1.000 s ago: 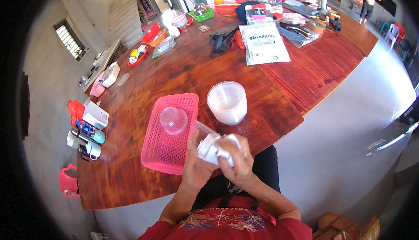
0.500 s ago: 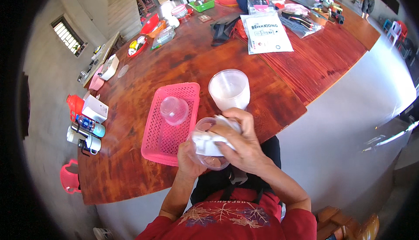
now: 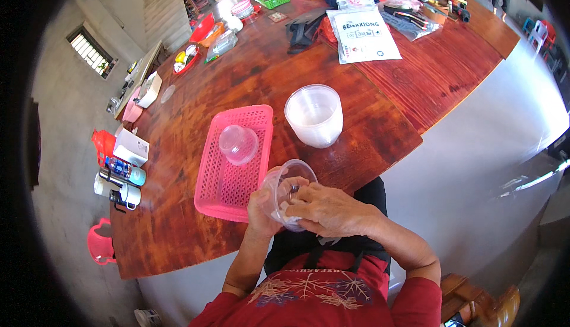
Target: The person carries a pink basket containing plastic containers to a wooden table. They take out a white bowl and a clear plastic cup, wiping each with a white cloth. The person wipes the inside and outside of the items and places them back into the basket.
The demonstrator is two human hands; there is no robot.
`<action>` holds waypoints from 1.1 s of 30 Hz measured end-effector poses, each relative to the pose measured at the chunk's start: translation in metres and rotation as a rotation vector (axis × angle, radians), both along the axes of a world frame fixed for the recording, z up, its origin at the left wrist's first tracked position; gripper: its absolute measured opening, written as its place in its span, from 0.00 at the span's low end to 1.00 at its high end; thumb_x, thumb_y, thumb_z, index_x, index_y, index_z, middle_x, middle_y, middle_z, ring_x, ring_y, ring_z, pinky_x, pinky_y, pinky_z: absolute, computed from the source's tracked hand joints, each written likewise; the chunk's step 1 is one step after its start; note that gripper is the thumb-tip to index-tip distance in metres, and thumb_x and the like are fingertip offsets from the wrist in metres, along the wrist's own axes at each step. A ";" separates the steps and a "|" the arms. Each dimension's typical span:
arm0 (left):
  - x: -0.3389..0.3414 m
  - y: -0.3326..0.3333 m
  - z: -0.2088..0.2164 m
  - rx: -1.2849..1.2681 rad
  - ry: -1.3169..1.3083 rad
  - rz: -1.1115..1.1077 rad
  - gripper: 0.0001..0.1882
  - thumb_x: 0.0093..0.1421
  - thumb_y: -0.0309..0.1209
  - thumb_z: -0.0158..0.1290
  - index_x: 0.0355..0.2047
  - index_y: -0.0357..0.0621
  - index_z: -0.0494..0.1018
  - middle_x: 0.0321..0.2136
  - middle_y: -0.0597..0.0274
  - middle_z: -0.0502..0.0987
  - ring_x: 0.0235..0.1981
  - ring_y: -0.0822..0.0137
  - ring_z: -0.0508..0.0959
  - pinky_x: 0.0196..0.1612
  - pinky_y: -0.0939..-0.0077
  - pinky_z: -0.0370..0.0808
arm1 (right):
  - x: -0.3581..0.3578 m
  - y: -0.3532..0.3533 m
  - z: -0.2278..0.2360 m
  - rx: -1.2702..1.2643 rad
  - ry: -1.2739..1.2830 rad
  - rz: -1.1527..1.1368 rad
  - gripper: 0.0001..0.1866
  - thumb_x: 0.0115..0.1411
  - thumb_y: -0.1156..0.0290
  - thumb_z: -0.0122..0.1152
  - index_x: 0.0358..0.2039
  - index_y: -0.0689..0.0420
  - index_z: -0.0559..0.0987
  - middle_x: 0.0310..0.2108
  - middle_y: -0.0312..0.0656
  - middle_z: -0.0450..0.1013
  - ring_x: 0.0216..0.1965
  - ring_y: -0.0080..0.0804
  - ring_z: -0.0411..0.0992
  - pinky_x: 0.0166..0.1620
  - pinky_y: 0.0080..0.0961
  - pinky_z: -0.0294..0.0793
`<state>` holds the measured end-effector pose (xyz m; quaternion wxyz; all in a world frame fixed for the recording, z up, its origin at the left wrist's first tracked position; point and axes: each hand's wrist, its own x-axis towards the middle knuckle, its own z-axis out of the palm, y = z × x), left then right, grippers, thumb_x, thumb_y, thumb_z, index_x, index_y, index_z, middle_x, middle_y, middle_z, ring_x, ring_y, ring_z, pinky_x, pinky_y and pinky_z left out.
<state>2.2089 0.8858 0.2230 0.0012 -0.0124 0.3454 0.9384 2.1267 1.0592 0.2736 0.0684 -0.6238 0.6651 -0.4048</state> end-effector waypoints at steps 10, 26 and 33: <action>0.002 0.014 0.010 -0.122 -0.083 0.156 0.35 0.52 0.42 0.52 0.59 0.46 0.56 0.55 0.57 0.64 0.53 0.58 0.69 0.53 0.62 0.70 | 0.007 -0.026 -0.016 -0.063 0.431 -0.530 0.14 0.40 0.70 0.62 0.30 0.61 0.76 0.32 0.46 0.70 0.33 0.40 0.73 0.31 0.32 0.75; 0.000 0.009 0.021 0.059 -0.127 0.174 0.31 0.59 0.48 0.42 0.54 0.35 0.65 0.49 0.50 0.72 0.45 0.57 0.76 0.48 0.65 0.74 | 0.007 -0.040 -0.007 -0.124 0.397 -0.561 0.24 0.39 0.69 0.67 0.39 0.63 0.74 0.31 0.46 0.70 0.32 0.38 0.75 0.28 0.30 0.76; -0.007 0.000 0.005 -0.225 -0.042 0.084 0.35 0.53 0.47 0.48 0.58 0.38 0.59 0.48 0.49 0.71 0.48 0.59 0.73 0.54 0.66 0.68 | 0.007 -0.030 -0.006 0.315 0.164 -0.305 0.12 0.48 0.65 0.60 0.31 0.57 0.75 0.22 0.43 0.72 0.23 0.44 0.74 0.26 0.38 0.74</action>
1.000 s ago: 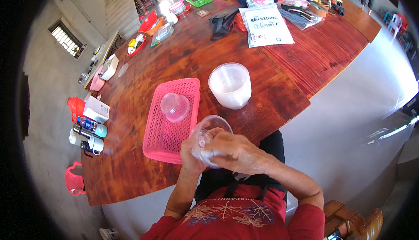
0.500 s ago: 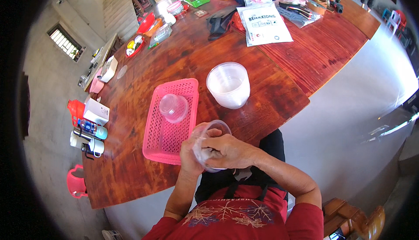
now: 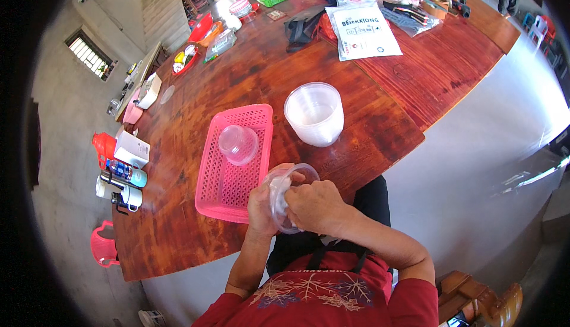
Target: The person carries a pink basket containing plastic containers to a wooden table. They take out a white bowl and a clear plastic cup, wiping each with a white cloth. The person wipes the inside and outside of the items and places them back into the basket.
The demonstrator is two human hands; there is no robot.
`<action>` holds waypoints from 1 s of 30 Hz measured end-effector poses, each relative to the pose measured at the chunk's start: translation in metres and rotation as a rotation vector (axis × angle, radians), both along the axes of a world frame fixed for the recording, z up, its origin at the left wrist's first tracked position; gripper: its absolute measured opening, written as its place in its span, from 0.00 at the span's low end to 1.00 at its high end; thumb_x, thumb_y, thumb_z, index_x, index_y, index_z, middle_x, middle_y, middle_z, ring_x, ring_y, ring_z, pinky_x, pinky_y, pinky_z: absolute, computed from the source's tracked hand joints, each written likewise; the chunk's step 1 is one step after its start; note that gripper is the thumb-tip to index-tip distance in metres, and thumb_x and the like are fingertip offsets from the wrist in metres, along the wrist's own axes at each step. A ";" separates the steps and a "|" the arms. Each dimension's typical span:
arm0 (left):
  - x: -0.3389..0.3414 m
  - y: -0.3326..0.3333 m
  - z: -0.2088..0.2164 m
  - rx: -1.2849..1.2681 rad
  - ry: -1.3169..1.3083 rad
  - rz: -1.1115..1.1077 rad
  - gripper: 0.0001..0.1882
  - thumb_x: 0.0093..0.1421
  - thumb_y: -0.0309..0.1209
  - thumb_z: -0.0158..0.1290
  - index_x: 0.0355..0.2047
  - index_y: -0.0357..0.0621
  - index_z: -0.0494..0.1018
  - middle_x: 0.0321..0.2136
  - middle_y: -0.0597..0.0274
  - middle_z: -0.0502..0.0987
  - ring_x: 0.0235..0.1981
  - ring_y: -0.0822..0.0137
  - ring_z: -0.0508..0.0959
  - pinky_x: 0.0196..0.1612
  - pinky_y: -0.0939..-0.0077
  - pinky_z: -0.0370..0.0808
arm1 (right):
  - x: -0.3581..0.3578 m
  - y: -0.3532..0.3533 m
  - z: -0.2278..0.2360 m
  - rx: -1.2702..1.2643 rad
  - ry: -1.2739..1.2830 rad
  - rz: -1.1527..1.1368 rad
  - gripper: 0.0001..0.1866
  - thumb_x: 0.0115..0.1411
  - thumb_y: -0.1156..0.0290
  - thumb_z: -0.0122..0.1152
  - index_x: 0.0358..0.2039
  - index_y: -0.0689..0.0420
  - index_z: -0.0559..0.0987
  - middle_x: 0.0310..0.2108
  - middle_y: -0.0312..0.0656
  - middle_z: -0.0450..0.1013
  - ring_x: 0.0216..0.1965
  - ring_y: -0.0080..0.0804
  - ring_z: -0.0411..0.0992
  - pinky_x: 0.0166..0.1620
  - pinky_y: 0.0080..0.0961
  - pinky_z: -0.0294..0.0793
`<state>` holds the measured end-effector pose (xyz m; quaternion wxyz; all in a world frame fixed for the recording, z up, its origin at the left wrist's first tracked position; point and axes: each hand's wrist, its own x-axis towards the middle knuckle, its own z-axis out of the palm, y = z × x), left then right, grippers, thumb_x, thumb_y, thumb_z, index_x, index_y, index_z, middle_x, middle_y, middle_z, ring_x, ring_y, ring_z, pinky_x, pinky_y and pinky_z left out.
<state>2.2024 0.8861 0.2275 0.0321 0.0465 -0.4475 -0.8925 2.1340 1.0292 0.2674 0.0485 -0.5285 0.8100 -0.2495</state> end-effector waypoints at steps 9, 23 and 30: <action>0.001 -0.005 0.019 0.225 -0.039 -0.001 0.39 0.57 0.53 0.43 0.63 0.42 0.52 0.52 0.47 0.68 0.46 0.50 0.75 0.26 0.63 0.81 | -0.001 0.019 0.008 -0.455 0.104 -0.479 0.17 0.45 0.71 0.64 0.37 0.57 0.72 0.30 0.44 0.66 0.24 0.41 0.72 0.22 0.33 0.72; -0.001 0.002 0.013 -0.003 -0.116 0.119 0.30 0.60 0.47 0.45 0.55 0.38 0.62 0.47 0.53 0.72 0.45 0.60 0.75 0.47 0.64 0.74 | -0.004 0.002 -0.016 -0.163 -0.178 -0.038 0.18 0.48 0.70 0.63 0.42 0.55 0.75 0.44 0.49 0.65 0.41 0.47 0.71 0.42 0.42 0.75; -0.006 -0.005 0.011 0.185 -0.064 0.024 0.31 0.59 0.50 0.40 0.52 0.35 0.66 0.44 0.45 0.75 0.43 0.56 0.77 0.47 0.64 0.75 | -0.002 -0.015 -0.016 -0.740 -0.402 0.260 0.19 0.48 0.79 0.61 0.44 0.57 0.75 0.49 0.44 0.66 0.46 0.45 0.68 0.47 0.37 0.72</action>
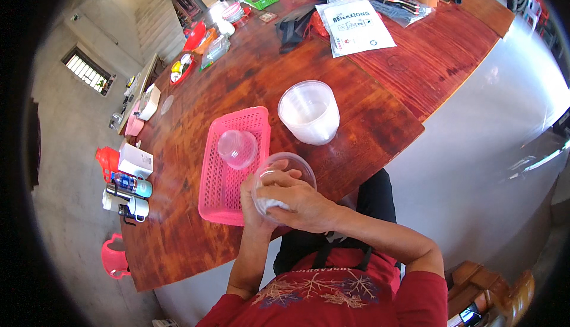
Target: The person carries a pink basket containing plastic containers to a wooden table. They take out a white bowl and a clear plastic cup, wiping each with a white cloth. The person wipes the inside and outside of the items and places them back into the basket.
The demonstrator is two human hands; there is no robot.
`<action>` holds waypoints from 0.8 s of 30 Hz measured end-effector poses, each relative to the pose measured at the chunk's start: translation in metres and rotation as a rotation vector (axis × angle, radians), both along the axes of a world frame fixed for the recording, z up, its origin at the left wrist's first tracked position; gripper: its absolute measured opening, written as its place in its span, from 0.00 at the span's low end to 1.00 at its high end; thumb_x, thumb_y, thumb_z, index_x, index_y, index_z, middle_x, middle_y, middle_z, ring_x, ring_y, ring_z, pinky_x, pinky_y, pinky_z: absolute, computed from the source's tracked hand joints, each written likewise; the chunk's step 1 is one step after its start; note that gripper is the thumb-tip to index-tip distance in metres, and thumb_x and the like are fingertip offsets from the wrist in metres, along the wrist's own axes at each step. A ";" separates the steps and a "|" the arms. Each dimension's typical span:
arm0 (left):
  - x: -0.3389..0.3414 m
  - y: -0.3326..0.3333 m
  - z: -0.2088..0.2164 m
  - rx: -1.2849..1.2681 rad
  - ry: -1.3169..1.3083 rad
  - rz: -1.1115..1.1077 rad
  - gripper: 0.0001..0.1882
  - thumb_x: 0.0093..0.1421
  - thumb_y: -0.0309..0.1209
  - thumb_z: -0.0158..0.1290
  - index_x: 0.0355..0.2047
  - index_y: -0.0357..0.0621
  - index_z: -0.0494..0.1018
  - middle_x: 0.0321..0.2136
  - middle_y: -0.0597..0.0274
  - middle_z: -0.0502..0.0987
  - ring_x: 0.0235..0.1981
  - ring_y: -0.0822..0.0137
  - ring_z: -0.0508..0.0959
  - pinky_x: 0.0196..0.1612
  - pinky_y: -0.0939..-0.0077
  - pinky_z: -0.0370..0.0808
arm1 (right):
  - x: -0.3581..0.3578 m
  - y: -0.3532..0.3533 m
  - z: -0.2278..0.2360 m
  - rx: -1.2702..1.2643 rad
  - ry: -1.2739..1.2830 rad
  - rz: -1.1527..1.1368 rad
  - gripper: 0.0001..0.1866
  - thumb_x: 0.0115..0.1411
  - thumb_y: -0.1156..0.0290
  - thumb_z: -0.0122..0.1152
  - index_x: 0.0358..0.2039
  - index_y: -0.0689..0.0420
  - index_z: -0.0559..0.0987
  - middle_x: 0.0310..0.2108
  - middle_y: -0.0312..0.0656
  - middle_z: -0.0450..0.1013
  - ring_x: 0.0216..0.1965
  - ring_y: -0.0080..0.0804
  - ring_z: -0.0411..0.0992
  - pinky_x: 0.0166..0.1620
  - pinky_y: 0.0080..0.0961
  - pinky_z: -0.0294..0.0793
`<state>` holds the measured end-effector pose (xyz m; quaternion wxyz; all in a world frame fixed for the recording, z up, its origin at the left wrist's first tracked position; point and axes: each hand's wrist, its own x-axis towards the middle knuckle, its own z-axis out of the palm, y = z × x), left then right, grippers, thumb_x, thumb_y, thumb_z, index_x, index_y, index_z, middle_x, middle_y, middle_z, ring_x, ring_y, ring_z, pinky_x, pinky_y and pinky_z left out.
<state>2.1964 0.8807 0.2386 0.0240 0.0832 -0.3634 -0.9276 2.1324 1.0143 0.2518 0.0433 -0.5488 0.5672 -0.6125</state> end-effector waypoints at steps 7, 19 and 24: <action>0.003 0.003 0.004 0.021 -0.133 0.073 0.30 0.61 0.51 0.40 0.52 0.38 0.65 0.41 0.52 0.76 0.40 0.59 0.77 0.43 0.65 0.76 | 0.000 -0.001 0.000 0.395 0.519 -0.518 0.22 0.44 0.68 0.61 0.42 0.61 0.74 0.42 0.46 0.66 0.37 0.42 0.71 0.39 0.37 0.78; 0.004 0.002 -0.004 0.022 0.059 0.037 0.28 0.62 0.48 0.40 0.54 0.38 0.64 0.43 0.49 0.74 0.43 0.59 0.76 0.46 0.64 0.75 | 0.008 0.013 -0.002 -0.045 -0.756 0.270 0.13 0.58 0.79 0.54 0.45 0.60 0.72 0.42 0.35 0.66 0.42 0.20 0.66 0.42 0.18 0.67; 0.006 0.012 -0.007 0.219 -0.018 -0.016 0.31 0.62 0.51 0.40 0.58 0.43 0.59 0.48 0.55 0.72 0.42 0.60 0.76 0.30 0.66 0.78 | 0.005 0.010 0.006 -0.043 -0.046 -0.429 0.20 0.50 0.80 0.59 0.45 0.61 0.72 0.42 0.44 0.67 0.40 0.33 0.71 0.40 0.22 0.73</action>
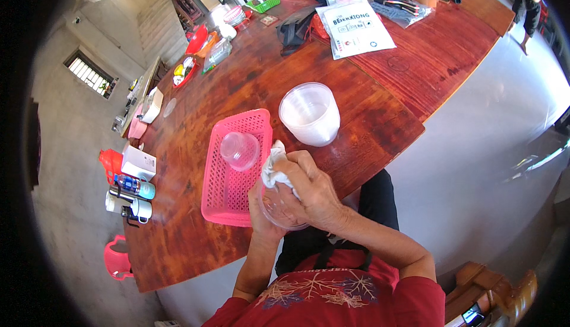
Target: The person carries a pink basket containing plastic containers to a wooden table. They take out a white bowl and a clear plastic cup, wiping each with a white cloth. The person wipes the inside and outside of the items and places them back into the basket.
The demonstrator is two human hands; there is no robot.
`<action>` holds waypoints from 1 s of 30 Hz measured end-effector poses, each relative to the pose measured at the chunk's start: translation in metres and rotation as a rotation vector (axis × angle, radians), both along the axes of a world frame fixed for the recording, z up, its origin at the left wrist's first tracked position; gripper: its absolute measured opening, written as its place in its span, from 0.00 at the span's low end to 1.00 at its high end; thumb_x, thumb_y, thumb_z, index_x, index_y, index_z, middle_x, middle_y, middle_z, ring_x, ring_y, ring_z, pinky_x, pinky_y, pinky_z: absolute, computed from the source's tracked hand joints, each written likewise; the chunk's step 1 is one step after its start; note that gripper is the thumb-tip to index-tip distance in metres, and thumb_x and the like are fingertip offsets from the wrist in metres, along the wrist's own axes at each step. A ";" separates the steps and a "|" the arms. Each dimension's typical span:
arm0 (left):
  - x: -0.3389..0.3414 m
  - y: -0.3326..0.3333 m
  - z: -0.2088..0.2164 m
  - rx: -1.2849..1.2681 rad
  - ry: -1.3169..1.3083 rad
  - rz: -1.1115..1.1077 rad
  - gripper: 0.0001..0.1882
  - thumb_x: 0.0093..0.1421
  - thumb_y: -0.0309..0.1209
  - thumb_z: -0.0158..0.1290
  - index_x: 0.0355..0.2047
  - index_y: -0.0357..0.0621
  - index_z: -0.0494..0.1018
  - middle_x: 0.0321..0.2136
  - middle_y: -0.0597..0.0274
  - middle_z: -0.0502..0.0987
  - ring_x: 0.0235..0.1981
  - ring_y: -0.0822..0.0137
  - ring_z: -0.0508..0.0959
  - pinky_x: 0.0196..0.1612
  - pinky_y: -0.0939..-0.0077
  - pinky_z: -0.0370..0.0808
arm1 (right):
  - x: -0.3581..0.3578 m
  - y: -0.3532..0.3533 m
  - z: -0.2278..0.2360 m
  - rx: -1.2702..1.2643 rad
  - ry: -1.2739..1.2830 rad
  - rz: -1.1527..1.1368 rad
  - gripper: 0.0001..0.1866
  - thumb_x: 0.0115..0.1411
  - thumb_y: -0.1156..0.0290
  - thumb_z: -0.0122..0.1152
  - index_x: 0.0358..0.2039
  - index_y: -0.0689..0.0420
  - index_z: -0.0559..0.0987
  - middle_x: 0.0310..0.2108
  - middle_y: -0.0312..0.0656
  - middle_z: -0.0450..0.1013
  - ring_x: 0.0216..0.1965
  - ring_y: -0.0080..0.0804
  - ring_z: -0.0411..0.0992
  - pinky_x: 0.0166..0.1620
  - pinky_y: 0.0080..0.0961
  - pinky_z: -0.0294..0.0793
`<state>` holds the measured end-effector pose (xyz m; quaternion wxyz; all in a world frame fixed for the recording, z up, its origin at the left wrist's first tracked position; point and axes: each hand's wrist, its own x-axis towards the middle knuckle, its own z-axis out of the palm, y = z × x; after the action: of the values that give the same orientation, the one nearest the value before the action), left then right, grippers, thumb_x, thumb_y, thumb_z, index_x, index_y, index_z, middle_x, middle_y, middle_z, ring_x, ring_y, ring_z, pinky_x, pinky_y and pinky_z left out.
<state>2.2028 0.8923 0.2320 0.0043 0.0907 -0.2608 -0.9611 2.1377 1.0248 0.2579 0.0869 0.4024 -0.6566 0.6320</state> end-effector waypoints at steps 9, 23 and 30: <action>0.007 -0.013 -0.003 -0.250 0.019 -0.007 0.28 0.62 0.48 0.42 0.57 0.47 0.59 0.46 0.49 0.73 0.43 0.57 0.75 0.33 0.67 0.77 | 0.001 0.019 -0.002 0.571 0.166 0.167 0.10 0.51 0.72 0.57 0.36 0.55 0.74 0.33 0.46 0.73 0.33 0.45 0.74 0.30 0.40 0.74; 0.000 -0.014 -0.002 -0.387 0.080 0.061 0.34 0.54 0.43 0.49 0.58 0.42 0.57 0.48 0.53 0.70 0.47 0.60 0.73 0.48 0.63 0.74 | -0.004 0.019 0.005 0.315 -0.161 0.594 0.12 0.51 0.81 0.55 0.38 0.62 0.75 0.46 0.49 0.71 0.38 0.40 0.75 0.37 0.29 0.76; -0.002 -0.005 -0.010 -0.694 0.153 0.344 0.30 0.59 0.38 0.49 0.59 0.41 0.56 0.50 0.56 0.67 0.46 0.66 0.71 0.47 0.74 0.71 | 0.002 0.020 0.003 -0.197 -0.789 0.559 0.20 0.52 0.76 0.63 0.47 0.62 0.73 0.43 0.36 0.71 0.41 0.23 0.70 0.43 0.21 0.71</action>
<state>2.2007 0.8876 0.2219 0.2151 0.0545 -0.5502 -0.8050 2.1396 1.0447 0.2608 -0.3038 0.2829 -0.4435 0.7944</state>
